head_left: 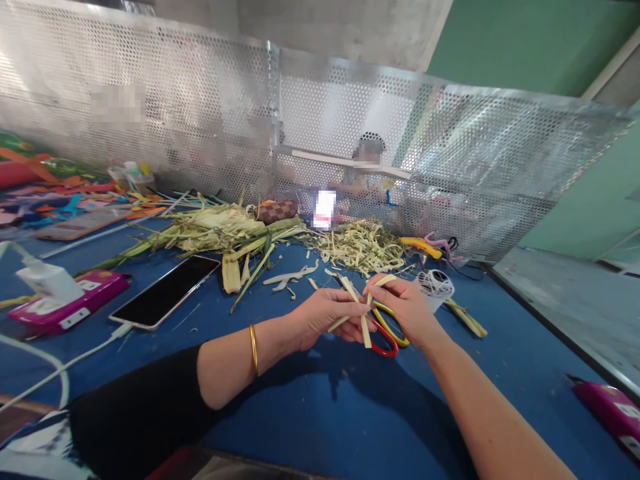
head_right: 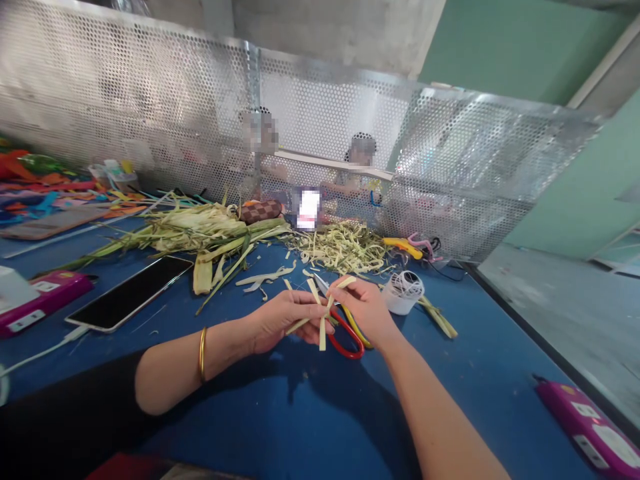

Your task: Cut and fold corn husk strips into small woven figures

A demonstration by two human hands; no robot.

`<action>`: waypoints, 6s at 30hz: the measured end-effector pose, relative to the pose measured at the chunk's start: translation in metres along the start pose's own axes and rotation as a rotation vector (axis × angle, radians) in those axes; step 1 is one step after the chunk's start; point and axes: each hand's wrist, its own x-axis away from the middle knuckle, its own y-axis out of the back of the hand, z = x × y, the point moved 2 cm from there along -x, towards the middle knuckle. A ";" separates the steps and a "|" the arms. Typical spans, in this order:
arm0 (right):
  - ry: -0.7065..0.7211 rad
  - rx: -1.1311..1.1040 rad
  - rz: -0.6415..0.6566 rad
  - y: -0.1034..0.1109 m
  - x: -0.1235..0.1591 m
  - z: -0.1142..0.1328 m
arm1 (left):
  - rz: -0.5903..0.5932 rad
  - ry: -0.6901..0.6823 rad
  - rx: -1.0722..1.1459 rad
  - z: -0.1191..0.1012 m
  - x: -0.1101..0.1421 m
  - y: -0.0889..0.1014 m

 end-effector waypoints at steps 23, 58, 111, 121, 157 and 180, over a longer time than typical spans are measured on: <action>-0.156 -0.016 -0.118 -0.007 0.001 -0.016 | -0.194 0.001 -0.083 0.001 -0.001 0.001; 0.482 0.900 0.217 -0.002 0.004 -0.002 | -0.308 -0.074 -0.296 -0.007 -0.002 0.010; 0.354 0.670 -0.217 0.018 -0.053 0.070 | -0.486 -0.596 -0.341 -0.113 -0.042 0.012; 0.062 0.378 -0.140 0.017 -0.071 0.037 | -0.355 -0.444 -0.237 -0.096 -0.064 0.020; 0.080 0.164 -0.065 0.014 -0.061 0.044 | -0.192 -0.493 -0.586 -0.112 -0.048 0.020; 0.203 0.539 -0.264 0.027 -0.063 0.043 | -0.320 -0.366 -0.229 -0.091 -0.058 0.008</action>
